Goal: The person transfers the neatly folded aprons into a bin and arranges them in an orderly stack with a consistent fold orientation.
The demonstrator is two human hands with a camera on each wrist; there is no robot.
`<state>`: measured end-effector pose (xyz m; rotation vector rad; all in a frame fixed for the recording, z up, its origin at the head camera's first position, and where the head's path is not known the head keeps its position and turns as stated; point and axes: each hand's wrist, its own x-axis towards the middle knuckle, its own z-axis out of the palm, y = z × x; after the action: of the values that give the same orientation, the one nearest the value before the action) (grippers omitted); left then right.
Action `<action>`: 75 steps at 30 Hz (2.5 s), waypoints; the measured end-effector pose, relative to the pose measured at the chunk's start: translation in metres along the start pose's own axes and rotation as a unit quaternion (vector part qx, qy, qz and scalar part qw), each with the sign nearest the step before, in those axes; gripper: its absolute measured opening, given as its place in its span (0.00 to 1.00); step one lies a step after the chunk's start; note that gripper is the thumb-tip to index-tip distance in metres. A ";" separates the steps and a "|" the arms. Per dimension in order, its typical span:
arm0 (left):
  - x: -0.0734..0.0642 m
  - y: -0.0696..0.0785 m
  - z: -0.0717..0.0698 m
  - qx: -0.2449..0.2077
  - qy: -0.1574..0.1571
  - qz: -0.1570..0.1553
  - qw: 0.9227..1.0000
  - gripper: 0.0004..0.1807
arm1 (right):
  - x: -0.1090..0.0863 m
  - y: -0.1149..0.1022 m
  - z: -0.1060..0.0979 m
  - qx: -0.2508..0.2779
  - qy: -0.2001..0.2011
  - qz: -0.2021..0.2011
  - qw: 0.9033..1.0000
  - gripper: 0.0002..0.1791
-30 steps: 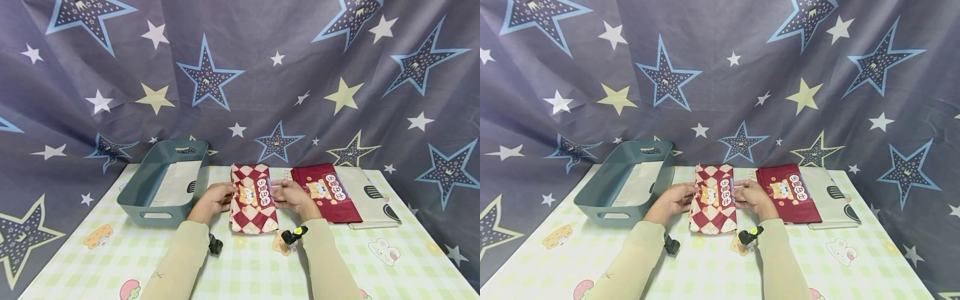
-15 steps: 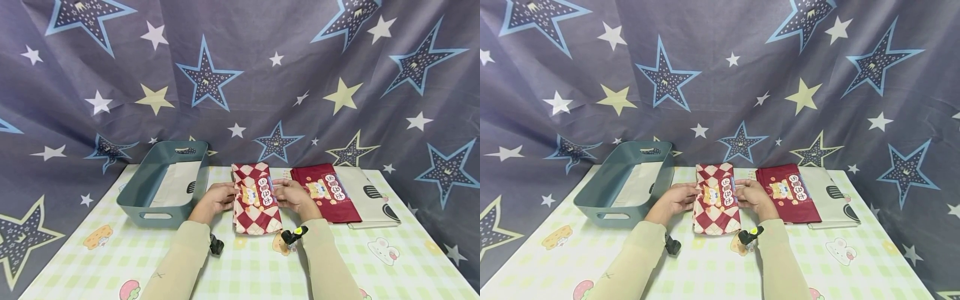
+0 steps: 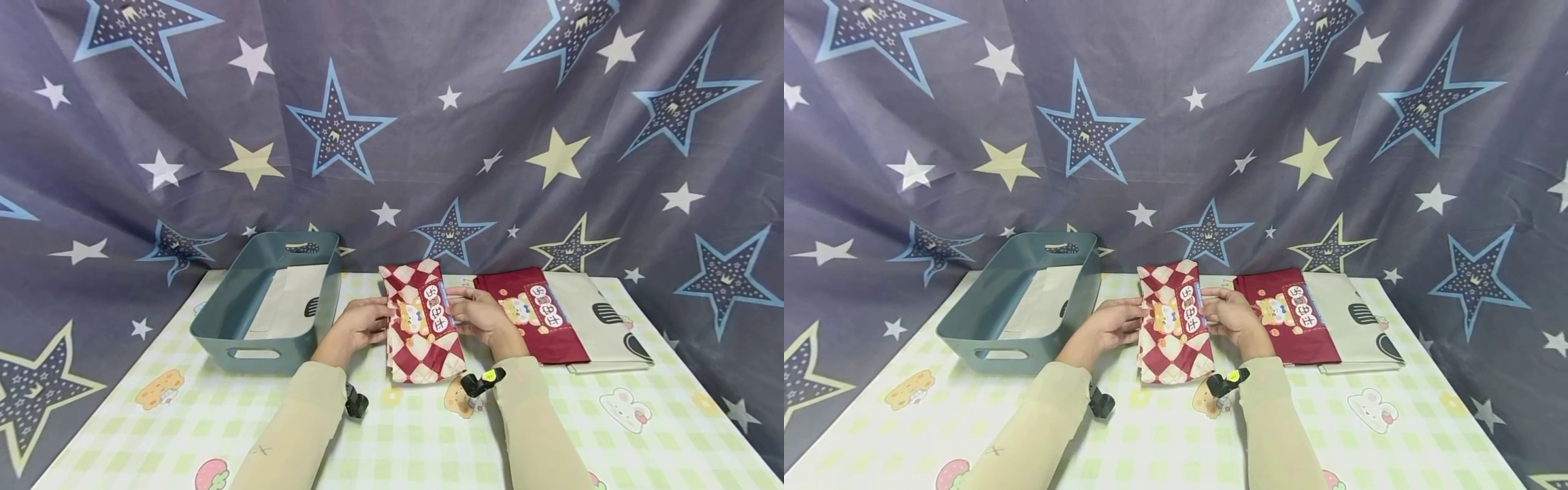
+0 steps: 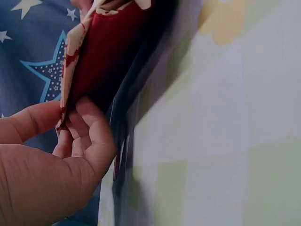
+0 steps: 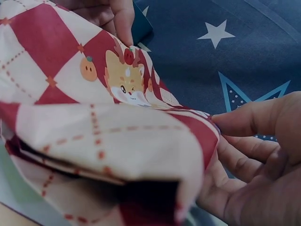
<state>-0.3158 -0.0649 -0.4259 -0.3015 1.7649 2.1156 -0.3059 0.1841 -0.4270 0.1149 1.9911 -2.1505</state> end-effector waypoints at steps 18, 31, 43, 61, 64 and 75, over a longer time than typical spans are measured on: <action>-0.002 0.006 0.001 0.000 -0.018 0.037 0.999 0.33 | -0.006 -0.014 0.012 0.015 -0.007 -0.014 1.000 0.30; -0.012 0.029 0.003 0.010 -0.031 0.081 0.996 0.35 | -0.009 -0.044 0.017 0.000 -0.013 -0.036 0.999 0.31; -0.029 0.061 -0.003 0.025 -0.017 0.099 0.995 0.34 | -0.010 -0.071 0.027 0.028 -0.032 -0.037 0.998 0.32; -0.050 0.092 -0.044 0.072 -0.003 0.123 0.990 0.34 | -0.003 -0.074 0.065 0.099 -0.054 -0.043 0.993 0.31; -0.054 0.095 -0.051 0.084 0.002 0.122 0.989 0.34 | -0.001 -0.072 0.073 0.102 -0.055 -0.044 0.992 0.30; -0.063 0.109 -0.074 0.092 0.005 0.124 0.988 0.34 | 0.000 -0.075 0.097 0.107 -0.054 -0.048 0.992 0.28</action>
<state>-0.3084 -0.1625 -0.3173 -0.0444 2.0800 2.0910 -0.3131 0.0927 -0.3457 -0.0649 1.7363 -2.3729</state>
